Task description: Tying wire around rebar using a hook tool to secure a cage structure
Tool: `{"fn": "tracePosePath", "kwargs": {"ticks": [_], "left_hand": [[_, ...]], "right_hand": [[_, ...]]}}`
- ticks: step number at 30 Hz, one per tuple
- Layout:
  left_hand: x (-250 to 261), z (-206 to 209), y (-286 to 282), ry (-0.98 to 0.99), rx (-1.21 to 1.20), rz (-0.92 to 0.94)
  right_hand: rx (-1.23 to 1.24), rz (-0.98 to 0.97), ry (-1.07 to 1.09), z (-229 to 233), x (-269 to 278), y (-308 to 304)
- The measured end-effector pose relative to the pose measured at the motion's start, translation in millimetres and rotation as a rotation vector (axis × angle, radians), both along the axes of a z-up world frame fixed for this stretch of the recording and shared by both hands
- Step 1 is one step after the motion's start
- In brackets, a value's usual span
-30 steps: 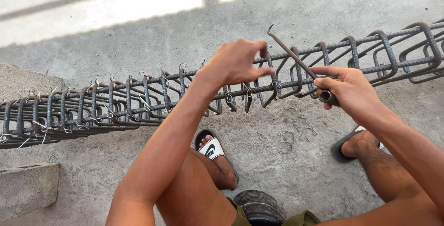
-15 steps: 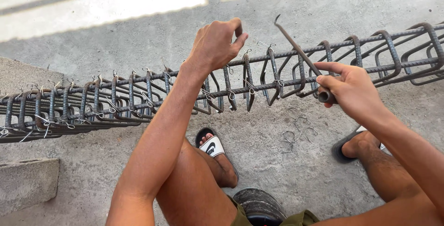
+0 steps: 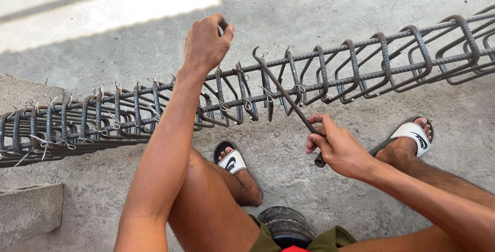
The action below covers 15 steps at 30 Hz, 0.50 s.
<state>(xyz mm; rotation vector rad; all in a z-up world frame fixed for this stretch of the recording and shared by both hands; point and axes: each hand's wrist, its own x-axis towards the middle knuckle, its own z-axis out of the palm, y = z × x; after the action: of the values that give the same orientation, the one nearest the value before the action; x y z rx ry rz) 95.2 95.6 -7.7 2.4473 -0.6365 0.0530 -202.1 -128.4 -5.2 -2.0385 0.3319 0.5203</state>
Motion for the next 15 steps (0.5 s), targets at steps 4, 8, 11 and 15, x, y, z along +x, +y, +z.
{"fn": "tracePosePath", "kwargs": {"ticks": [4, 8, 11, 15], "left_hand": [[-2.0, 0.8, 1.2, 0.047, 0.009, 0.044], [-2.8, 0.0, -0.4, 0.039, 0.006, 0.034], [-4.3, 1.5, -5.2, 0.034, 0.017, 0.027], [-1.4, -3.6, -11.6, 0.008, 0.007, -0.004]], "right_hand": [[0.066, -0.046, 0.032, -19.2, -8.0, -7.6], [0.114, -0.079, 0.069, -34.9, -7.5, -20.6], [0.087, -0.049, 0.083, -32.8, -8.5, -23.3], [0.051, -0.013, 0.096, -24.3, -7.9, -22.5]]}}
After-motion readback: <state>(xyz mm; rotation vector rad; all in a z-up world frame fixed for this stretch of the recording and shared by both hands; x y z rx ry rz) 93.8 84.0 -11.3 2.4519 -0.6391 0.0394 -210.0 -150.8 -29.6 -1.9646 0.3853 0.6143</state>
